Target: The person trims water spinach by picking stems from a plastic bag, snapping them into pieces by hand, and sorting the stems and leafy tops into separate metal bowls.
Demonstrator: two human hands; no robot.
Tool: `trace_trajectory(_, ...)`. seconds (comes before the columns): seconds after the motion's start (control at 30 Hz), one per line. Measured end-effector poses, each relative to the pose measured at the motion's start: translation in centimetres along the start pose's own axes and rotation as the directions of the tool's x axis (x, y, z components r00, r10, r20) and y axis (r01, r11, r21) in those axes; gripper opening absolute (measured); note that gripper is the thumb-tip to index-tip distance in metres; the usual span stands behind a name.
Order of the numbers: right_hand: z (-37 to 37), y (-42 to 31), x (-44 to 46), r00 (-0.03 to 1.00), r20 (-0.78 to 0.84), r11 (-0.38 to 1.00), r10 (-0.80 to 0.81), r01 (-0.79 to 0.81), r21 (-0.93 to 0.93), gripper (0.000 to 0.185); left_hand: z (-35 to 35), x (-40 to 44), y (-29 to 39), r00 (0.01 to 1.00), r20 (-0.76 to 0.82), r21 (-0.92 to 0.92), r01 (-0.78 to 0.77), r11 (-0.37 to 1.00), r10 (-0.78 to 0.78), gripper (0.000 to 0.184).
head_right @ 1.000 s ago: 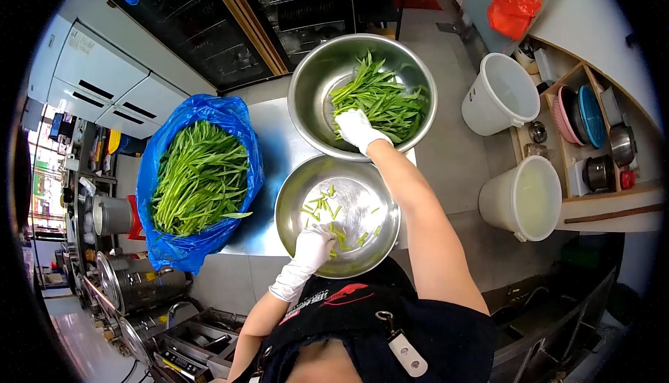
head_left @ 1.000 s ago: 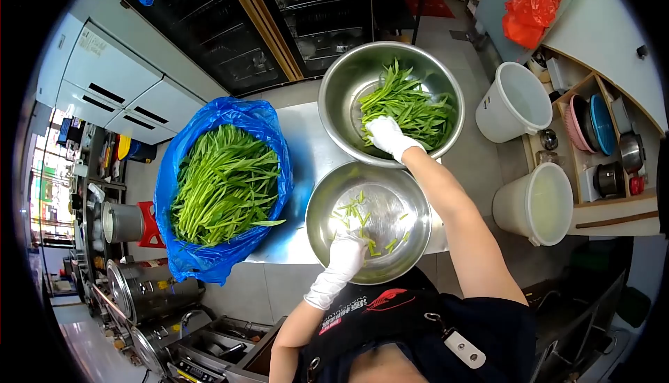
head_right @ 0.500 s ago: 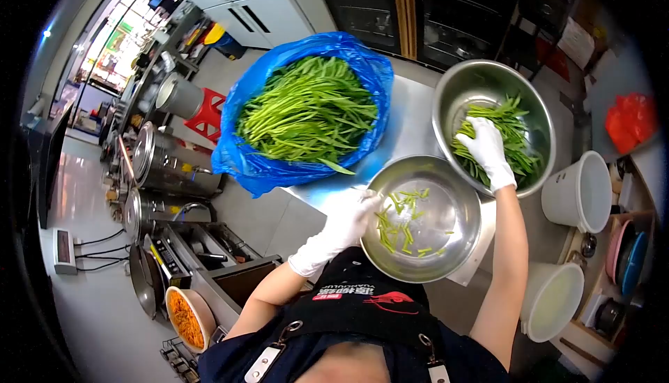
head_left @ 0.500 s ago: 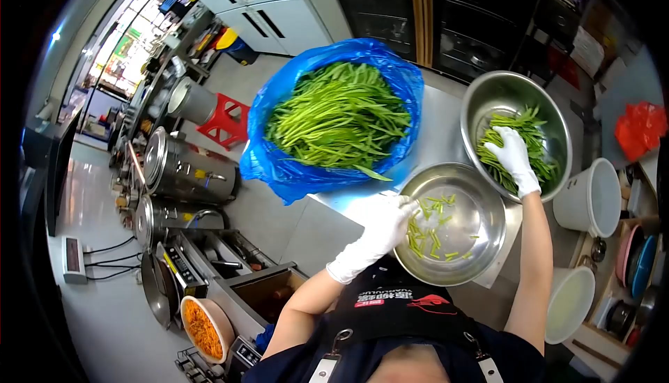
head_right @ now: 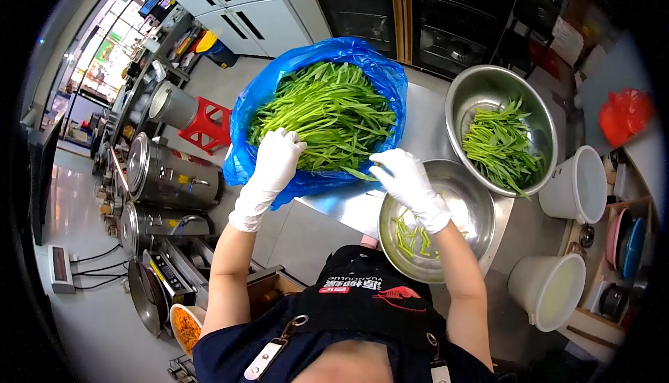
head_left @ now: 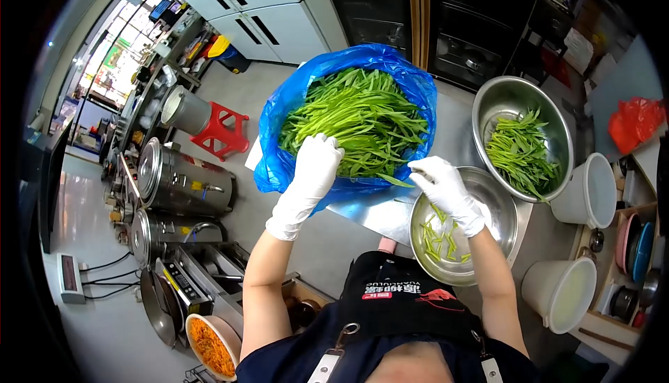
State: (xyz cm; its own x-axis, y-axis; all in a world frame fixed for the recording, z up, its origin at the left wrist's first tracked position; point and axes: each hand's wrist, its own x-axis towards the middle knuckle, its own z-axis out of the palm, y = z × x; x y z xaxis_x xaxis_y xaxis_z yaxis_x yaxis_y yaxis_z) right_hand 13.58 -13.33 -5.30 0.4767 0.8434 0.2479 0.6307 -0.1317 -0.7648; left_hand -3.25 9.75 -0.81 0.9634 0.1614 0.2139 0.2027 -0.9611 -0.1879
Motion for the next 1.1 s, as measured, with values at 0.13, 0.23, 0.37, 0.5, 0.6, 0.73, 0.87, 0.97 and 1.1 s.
trace_trajectory(0.13, 0.9, -0.5, -1.1, 0.999, -0.034, 0.999, 0.017, -0.015, 0.046, 0.020, -0.4, 0.3, -0.6, 0.999, 0.021, 0.019, -0.037, 0.999, 0.037, 0.014)
trace_trajectory(0.23, 0.1, -0.1, -1.7, 0.996, -0.090, 0.999, 0.028, -0.026, 0.023, 0.019, -3.1, -0.1, -1.7, 0.995, -0.082, -0.209, 0.047, 0.977, -0.066, 0.007)
trace_trajectory(0.37, -1.6, -0.6, -2.0, 0.986, -0.149, 0.998, 0.069, -0.069, 0.003, 0.019, -4.4, -1.4, -3.7, 0.926, -0.114, -0.623, 0.215, 0.752, -0.359, 0.007)
trace_trajectory(0.5, -2.7, -1.8, -1.8, 0.982, -0.179, 0.998, 0.062, -0.062, 0.009, 0.018, -6.4, -2.1, -3.8, 0.818, 0.069, -0.791, 0.394, 0.468, -0.572, 0.012)
trace_trajectory(0.6, -2.9, -2.5, -1.7, 0.981, -0.192, 0.999, 0.042, -0.042, 0.006, 0.016, -6.1, -2.8, -4.1, 0.777, 0.107, -0.853, 0.392, 0.344, -0.620, 0.013)
trace_trajectory(0.73, -2.2, -3.5, -1.0, 0.946, -0.322, 0.999, 0.027, -0.015, 0.041, 0.014, -7.1, -3.0, -3.2, 0.765, 0.246, -0.900, 0.409, 0.153, -0.596, 0.015)
trace_trajectory(0.87, -2.1, -5.3, 0.8, 0.862, -0.463, 0.978, -0.207, 0.177, -0.108, 0.014, -7.3, -3.1, -2.2, 0.791, 0.308, -0.902, 0.419, 0.101, -0.529, 0.017)
trace_trajectory(0.97, -1.6, -6.2, 2.3, 0.805, -0.471, 0.931, -0.361, 0.283, -0.231, 0.019, -6.9, -2.9, -1.3, 0.806, 0.306, -0.899, 0.419, 0.125, -0.507, 0.017)
trace_trajectory(1.1, -0.7, -6.1, 3.9, 0.822, -0.435, 0.925, -0.367, 0.277, -0.259, 0.017, -6.3, -2.2, -0.4, 0.813, 0.310, -0.905, 0.411, 0.110, -0.494, 0.017)
